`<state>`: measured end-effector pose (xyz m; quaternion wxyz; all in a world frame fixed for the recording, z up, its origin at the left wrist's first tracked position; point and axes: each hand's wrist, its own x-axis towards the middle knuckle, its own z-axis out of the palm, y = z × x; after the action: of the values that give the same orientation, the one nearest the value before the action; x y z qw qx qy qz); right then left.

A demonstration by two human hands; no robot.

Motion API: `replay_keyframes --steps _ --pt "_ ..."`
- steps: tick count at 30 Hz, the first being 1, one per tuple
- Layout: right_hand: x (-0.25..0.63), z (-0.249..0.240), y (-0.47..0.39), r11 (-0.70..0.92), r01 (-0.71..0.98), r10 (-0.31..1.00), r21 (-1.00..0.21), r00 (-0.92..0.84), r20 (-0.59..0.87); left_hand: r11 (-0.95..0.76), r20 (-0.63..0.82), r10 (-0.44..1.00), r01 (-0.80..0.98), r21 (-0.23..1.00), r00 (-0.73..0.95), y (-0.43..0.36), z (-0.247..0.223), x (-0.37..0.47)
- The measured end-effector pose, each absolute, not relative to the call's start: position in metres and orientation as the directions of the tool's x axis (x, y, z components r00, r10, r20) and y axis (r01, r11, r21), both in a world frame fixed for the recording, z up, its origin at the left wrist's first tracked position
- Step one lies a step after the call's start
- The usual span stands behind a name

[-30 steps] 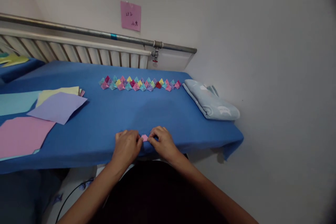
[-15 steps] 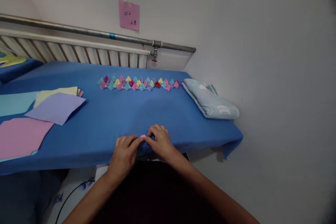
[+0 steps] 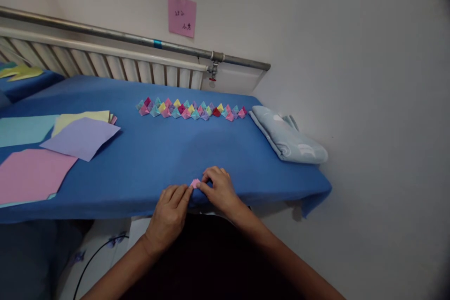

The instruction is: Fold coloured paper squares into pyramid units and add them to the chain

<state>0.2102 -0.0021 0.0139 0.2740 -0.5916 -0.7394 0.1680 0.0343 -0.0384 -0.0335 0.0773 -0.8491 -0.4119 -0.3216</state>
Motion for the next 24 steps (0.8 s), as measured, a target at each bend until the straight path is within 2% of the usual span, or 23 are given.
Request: replay_keyframes --steps 8,16,24 --pt "0.211 0.013 0.001 0.259 0.78 0.964 -0.57 -0.175 0.199 -0.565 0.631 0.667 0.821 0.081 0.397 -0.046 -0.035 0.042" --pt "0.22 0.017 0.004 0.297 0.695 0.954 -0.655 -0.235 0.183 -0.56 0.653 0.645 0.827 0.051 0.397 -0.046 -0.039 0.041" --pt "0.22 0.02 0.006 0.292 0.716 0.954 -0.634 -0.266 0.139 -0.557 0.647 0.673 0.822 0.123 0.359 -0.045 -0.043 0.043"
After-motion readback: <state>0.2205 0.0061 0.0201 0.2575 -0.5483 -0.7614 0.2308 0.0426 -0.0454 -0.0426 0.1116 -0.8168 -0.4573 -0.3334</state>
